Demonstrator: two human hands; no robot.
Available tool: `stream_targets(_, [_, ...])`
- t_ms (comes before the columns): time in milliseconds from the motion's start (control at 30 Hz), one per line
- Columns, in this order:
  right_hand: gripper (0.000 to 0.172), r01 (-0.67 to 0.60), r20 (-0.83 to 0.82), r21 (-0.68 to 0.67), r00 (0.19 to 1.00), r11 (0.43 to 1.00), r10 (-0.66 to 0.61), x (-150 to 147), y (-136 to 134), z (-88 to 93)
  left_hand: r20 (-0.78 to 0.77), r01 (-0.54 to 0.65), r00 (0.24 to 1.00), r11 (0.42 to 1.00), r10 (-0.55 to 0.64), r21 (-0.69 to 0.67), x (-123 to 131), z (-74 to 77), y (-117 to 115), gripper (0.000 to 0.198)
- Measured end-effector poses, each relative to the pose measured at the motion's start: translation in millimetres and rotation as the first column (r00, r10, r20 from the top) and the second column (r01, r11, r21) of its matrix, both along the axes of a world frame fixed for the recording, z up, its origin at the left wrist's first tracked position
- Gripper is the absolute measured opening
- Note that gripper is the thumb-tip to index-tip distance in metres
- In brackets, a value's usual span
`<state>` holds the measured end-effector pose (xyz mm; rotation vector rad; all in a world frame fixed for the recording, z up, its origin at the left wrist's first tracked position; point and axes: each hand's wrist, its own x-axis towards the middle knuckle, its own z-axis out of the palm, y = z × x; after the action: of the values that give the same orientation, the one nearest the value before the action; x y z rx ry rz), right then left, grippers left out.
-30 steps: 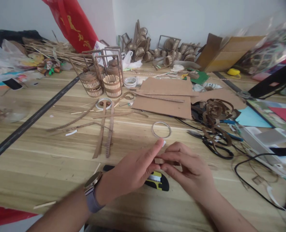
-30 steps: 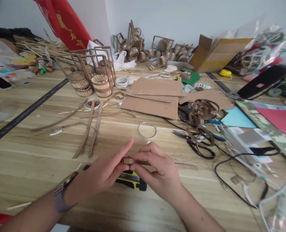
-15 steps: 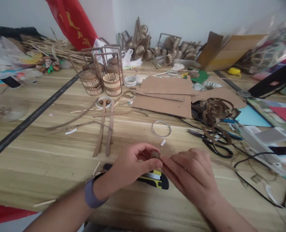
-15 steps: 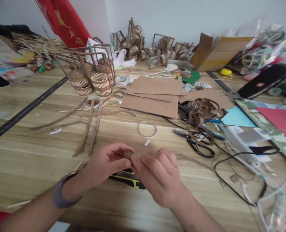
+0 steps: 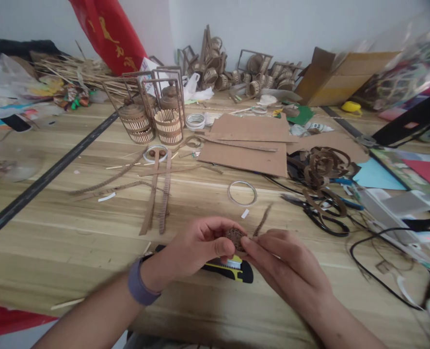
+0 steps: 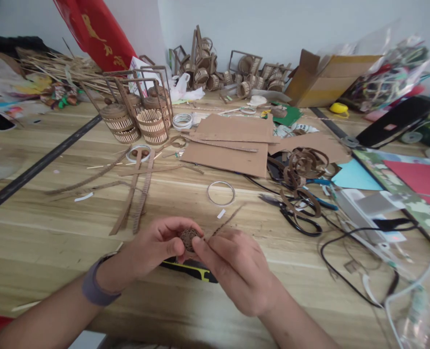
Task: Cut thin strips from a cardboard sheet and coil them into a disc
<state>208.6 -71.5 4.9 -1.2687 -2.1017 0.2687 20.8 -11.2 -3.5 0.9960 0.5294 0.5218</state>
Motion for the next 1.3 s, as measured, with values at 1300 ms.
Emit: stream_targets(1300, [0.018,-0.007,-0.180,0.070,0.983,0.998,0.019,1.7,2.2,-11.3,0.043,0.011,0.999,0.987,-0.018,0.162,-0.1,-12.0,0.1,0.044])
